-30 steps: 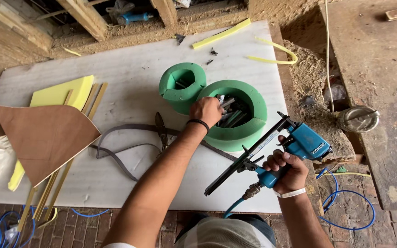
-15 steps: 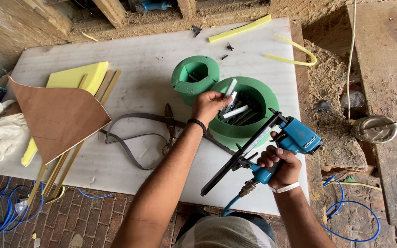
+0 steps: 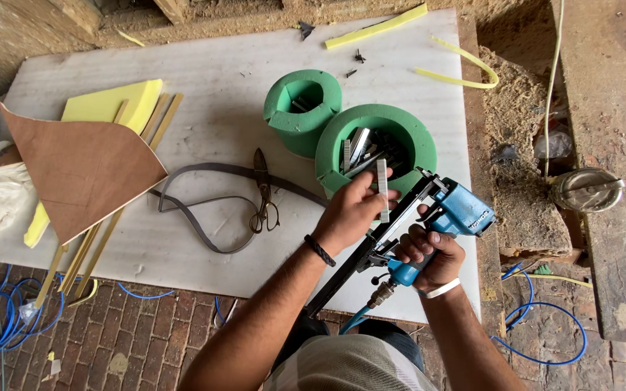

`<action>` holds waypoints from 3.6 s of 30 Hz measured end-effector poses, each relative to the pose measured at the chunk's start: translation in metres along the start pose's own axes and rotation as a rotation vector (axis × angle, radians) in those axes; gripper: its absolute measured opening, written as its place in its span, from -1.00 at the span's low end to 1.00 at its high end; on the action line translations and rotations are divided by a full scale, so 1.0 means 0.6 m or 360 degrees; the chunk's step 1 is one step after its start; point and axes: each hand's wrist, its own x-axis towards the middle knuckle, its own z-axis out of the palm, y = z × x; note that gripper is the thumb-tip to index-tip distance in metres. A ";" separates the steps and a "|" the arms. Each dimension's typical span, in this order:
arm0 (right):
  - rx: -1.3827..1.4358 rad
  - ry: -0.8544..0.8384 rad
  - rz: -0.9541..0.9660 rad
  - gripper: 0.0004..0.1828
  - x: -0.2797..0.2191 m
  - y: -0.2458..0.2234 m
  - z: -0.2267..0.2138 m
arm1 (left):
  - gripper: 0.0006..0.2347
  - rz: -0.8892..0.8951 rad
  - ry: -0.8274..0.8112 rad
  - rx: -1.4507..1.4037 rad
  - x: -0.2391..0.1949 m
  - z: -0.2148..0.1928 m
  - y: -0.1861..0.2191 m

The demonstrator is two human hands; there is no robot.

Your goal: The person uses a pneumatic staple gun to attach yellow foam padding to a wooden furniture frame, then covers the foam with a gray fabric and staples it to the frame. The person adjusts the fabric and secures it along the edges.

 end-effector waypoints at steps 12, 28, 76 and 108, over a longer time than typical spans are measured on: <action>0.0006 -0.0037 0.0129 -0.50 0.000 0.068 0.007 | -0.63 -0.0142 -0.0017 0.0785 -0.099 -0.029 0.016; 0.0007 -0.0310 0.0521 -0.54 -0.019 0.447 0.174 | -0.52 0.0110 0.0573 -0.0399 -0.593 -0.387 -0.155; -0.0592 -0.1744 0.2900 -0.35 -0.352 2.425 0.712 | -0.52 0.0623 0.2833 -0.1547 -1.770 -1.484 -0.458; -0.0869 -0.2092 0.3367 -0.30 -1.039 3.807 1.015 | -0.36 0.0940 0.3382 -0.1163 -2.932 -2.297 -0.811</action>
